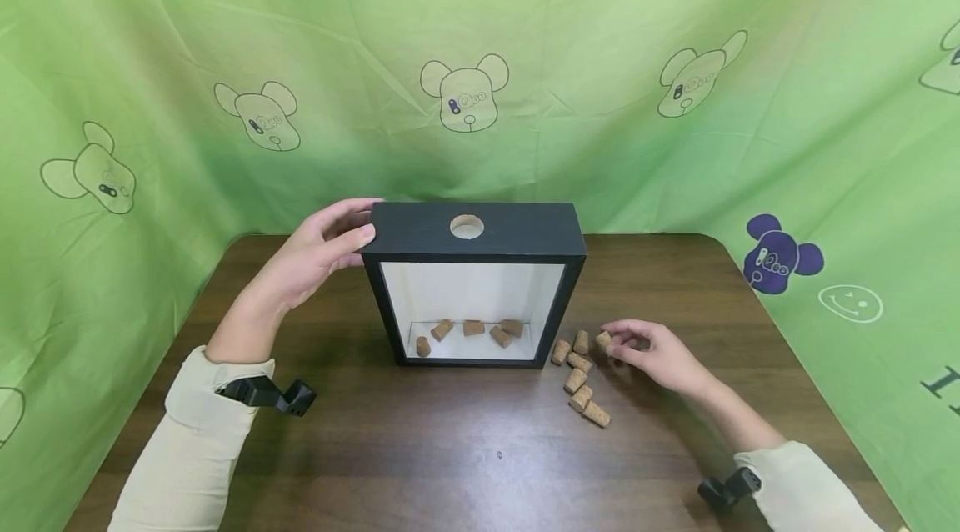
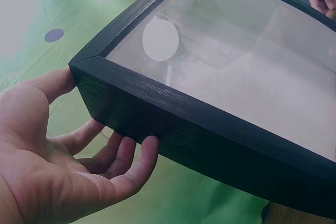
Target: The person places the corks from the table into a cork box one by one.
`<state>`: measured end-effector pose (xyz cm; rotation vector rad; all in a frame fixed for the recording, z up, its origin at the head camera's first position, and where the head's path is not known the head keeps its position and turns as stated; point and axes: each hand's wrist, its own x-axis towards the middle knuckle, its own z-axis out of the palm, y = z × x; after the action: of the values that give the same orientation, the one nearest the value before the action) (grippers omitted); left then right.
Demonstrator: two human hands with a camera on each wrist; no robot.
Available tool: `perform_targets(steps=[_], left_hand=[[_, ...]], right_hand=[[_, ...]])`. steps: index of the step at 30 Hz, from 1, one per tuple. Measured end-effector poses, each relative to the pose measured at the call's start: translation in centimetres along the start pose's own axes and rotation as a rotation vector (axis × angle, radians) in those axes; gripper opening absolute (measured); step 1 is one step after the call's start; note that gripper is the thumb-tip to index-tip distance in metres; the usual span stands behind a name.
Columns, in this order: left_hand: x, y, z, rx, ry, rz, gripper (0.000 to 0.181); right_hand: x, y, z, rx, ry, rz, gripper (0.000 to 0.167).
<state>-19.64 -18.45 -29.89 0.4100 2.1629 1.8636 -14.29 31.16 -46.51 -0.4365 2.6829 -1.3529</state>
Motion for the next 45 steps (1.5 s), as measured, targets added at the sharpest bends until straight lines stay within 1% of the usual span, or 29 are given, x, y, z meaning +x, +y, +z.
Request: perform_targets(steps=[4, 11, 16, 19, 29, 35, 42, 45], left_hand=[[0.0, 0.0, 0.0, -0.001, -0.002, 0.0, 0.056], [0.0, -0.2, 0.0, -0.003, -0.001, 0.0, 0.056], [0.0, -0.1, 0.0, -0.003, -0.002, 0.006, 0.055], [0.0, -0.1, 0.0, -0.003, -0.004, 0.006, 0.055], [-0.1, 0.0, 0.0, 0.006, -0.003, -0.002, 0.056], [-0.1, 0.0, 0.0, 0.004, -0.005, -0.004, 0.057], [-0.1, 0.0, 0.0, -0.001, -0.009, 0.001, 0.057], [-0.1, -0.1, 0.0, -0.003, -0.008, 0.003, 0.056]], right_hand=[[0.1, -0.6, -0.6, 0.039, 0.007, 0.041, 0.036], [0.2, -1.6, -1.5, 0.119, 0.027, 0.093, 0.039], [0.2, -2.8, -2.3, 0.181, 0.041, 0.137, 0.044], [0.3, -3.6, -3.0, 0.198, 0.045, 0.153, 0.044], [0.8, -6.8, -5.8, 0.185, 0.061, 0.114, 0.044], [1.2, -8.9, -7.0, 0.16, 0.063, 0.115, 0.039], [2.1, -11.2, -8.1, 0.142, 0.066, 0.08, 0.03], [2.2, -12.0, -8.5, 0.141, 0.063, 0.076, 0.028]])
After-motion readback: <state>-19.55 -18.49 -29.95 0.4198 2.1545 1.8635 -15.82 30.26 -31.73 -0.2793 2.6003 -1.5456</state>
